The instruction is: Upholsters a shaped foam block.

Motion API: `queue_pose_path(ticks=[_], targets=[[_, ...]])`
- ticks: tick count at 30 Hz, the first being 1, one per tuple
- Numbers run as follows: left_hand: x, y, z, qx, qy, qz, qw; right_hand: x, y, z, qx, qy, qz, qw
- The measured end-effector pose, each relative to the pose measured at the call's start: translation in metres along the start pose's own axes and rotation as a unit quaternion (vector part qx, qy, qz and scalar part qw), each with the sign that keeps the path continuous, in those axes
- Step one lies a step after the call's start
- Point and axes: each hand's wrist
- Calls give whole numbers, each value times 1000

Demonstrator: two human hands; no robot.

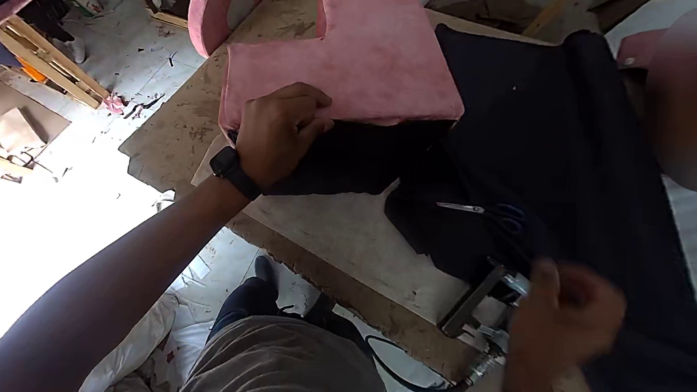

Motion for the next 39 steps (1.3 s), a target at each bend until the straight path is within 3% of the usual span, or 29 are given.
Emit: queue_pose_path(ticks=[2, 3, 6, 9, 11, 13, 17, 22, 26, 30, 39], targets=[[2, -1, 2, 2, 9, 11, 1000, 27, -57, -85, -151, -57, 31, 986], [3, -1, 2, 1, 13, 20, 1000, 29, -79, -105, -212, -74, 49, 973], [6, 4, 4, -16, 24, 41, 999, 8, -98, -111, -327, -99, 47, 939], [9, 6, 7, -22, 35, 46, 998, -10, -76, -113, -365, -170, 44, 914], [9, 6, 9, -23, 31, 42, 998, -12, -63, -117, -357, -205, 70, 909], [9, 7, 10, -22, 25, 41, 999, -6, -63, -98, -351, -159, 66, 921], [8, 6, 11, -9, 22, 53, 998, -14, -97, 0, -271, 148, 28, 951], [8, 4, 12, -13, 24, 63, 998, -61, -107, 143, -168, 222, 35, 960], [8, 3, 12, -8, 22, 61, 998, -113, -98, 211, -26, 354, 29, 935], [7, 4, 10, 0, 21, 55, 998, -143, -85, 234, -3, 373, 64, 926], [7, 4, 9, 3, 17, 50, 999, -165, -73, 230, 28, 369, 82, 926]])
Point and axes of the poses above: each hand's wrist, its own y-axis towards the middle knuckle, its own x-axis out of the back of the hand, z = x × y, and after that the axes turned 3 degrees about z, right-handed
